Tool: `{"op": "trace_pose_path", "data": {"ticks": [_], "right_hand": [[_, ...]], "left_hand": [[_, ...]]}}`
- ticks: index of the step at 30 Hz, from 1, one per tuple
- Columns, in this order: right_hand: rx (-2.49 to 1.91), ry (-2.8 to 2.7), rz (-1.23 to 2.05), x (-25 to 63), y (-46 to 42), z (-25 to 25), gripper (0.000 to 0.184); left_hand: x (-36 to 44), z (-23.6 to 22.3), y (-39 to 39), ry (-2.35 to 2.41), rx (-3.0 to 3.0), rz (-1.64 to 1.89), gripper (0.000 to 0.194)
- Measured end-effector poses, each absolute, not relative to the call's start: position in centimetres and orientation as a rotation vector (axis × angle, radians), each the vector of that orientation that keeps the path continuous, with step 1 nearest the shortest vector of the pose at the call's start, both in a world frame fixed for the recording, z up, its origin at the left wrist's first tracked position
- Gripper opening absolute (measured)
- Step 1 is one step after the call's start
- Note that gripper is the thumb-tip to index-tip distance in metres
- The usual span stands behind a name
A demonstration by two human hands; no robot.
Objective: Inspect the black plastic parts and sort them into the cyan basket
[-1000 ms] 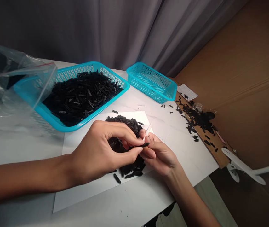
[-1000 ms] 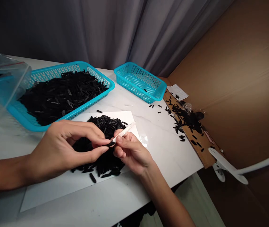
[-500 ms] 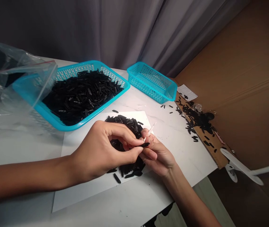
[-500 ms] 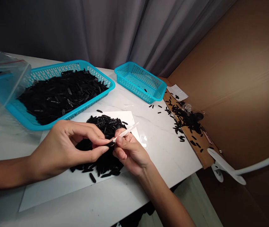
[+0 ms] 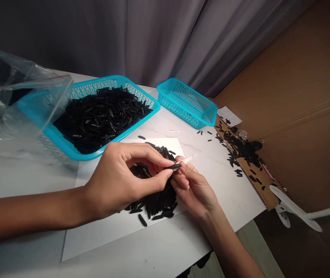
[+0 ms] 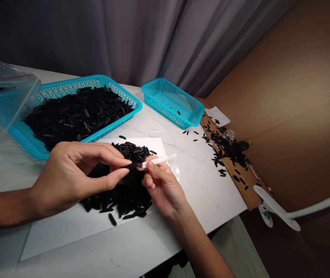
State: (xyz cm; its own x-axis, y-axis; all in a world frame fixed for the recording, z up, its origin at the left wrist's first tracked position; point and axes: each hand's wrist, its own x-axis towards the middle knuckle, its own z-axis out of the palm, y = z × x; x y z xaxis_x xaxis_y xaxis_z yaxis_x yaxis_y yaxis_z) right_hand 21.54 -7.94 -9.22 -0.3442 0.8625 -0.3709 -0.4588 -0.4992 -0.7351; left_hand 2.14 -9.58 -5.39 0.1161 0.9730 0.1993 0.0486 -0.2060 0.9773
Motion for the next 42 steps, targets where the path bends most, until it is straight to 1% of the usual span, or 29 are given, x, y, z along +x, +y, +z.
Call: {"op": "trace_pose_path", "data": {"ticks": [2, 7, 9, 11, 14, 17, 21, 25, 27, 30, 33, 36, 42], "right_hand": [[-1.021, -0.754, 1.763, 21.8, -7.8, -8.9, 0.022], [-0.953, -1.192, 0.964, 22.3, -9.5, -7.6, 0.007], [-0.949, -1.343, 0.754, 22.3, -10.8, -7.1, 0.016], [-0.97, -1.495, 0.616, 22.2, -12.0, -6.7, 0.024], [-0.994, -1.687, 0.518, 22.2, -12.8, -6.1, 0.036], [-0.992, -1.776, 0.528, 22.5, -12.9, -5.2, 0.045], [-1.063, -1.835, 0.647, 22.8, -13.1, -4.4, 0.048], [-1.031, -1.921, 0.442, 22.4, -13.4, -4.5, 0.051], [-0.987, -1.939, 0.309, 22.1, -13.4, -4.8, 0.049], [-0.949, -1.916, 0.145, 21.5, -13.0, -5.1, 0.038], [-0.926, -1.931, 0.046, 21.2, -12.8, -4.9, 0.029], [-0.936, -1.967, -0.032, 21.1, -12.9, -4.5, 0.026], [-0.902, -2.121, -0.144, 20.8, -13.2, -4.1, 0.026]], "left_hand": [[2.0, -5.2, -9.4, 1.078, 1.468, 1.258, 0.006], [1.9, -5.1, -9.2, 1.091, 1.487, 1.229, 0.008], [1.9, -5.1, -9.1, 1.097, 1.483, 1.206, 0.008], [1.9, -5.1, -9.1, 1.109, 1.472, 1.188, 0.009], [1.8, -5.1, -9.1, 1.108, 1.458, 1.164, 0.008], [1.7, -5.1, -9.1, 1.099, 1.453, 1.142, 0.007], [1.8, -5.0, -9.2, 1.102, 1.45, 1.14, 0.006], [1.8, -5.1, -9.3, 1.112, 1.468, 1.153, 0.005], [1.8, -5.1, -9.3, 1.114, 1.482, 1.178, 0.006], [1.9, -5.2, -9.3, 1.111, 1.506, 1.216, 0.008], [1.9, -5.2, -9.4, 1.111, 1.526, 1.235, 0.009], [1.9, -5.3, -9.5, 1.104, 1.54, 1.271, 0.01], [2.0, -5.3, -9.6, 1.103, 1.589, 1.34, 0.011]]}}
